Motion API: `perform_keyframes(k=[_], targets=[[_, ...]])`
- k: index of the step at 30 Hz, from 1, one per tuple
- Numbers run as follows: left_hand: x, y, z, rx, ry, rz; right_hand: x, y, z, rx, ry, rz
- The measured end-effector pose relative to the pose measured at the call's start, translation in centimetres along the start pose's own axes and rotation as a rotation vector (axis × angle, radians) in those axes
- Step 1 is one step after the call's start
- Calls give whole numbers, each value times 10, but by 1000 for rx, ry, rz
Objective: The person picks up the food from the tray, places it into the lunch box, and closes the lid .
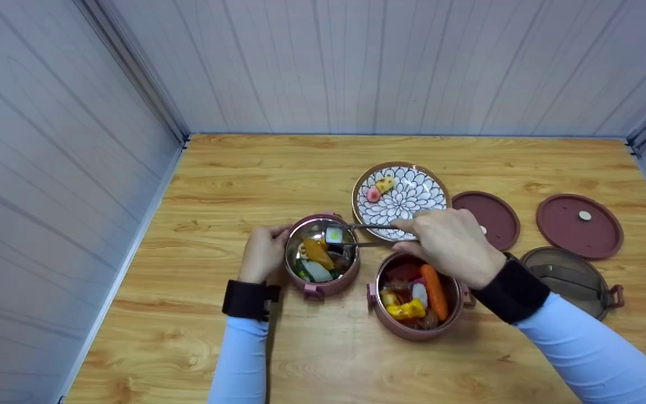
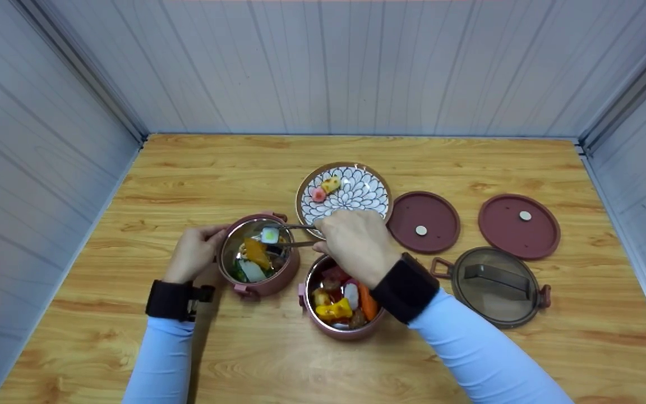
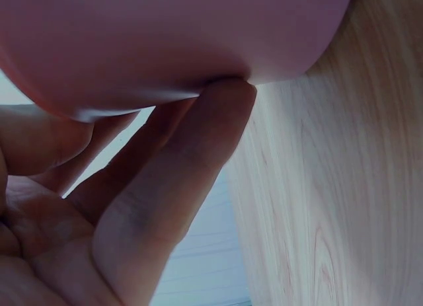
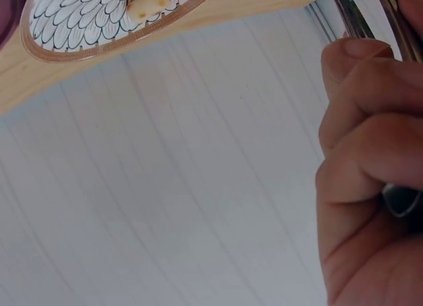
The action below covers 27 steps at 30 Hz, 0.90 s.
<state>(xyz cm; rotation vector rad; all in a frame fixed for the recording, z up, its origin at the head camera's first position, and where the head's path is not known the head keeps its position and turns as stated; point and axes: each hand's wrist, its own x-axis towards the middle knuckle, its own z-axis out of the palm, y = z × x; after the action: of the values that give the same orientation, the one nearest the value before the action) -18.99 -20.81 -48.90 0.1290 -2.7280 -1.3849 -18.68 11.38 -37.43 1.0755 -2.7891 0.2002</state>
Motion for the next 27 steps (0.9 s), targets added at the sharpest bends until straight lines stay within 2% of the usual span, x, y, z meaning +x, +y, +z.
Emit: perform_keyframes(k=[8, 14, 27], targets=[[1, 0, 1, -11, -1, -1, 3, -4, -7, 2, -27, 8], [1, 0, 1, -11, 0, -11, 3, -2, -17, 23, -50, 66], [1, -1, 1, -10, 7, -1, 3, 28, -40, 94, -28, 207]])
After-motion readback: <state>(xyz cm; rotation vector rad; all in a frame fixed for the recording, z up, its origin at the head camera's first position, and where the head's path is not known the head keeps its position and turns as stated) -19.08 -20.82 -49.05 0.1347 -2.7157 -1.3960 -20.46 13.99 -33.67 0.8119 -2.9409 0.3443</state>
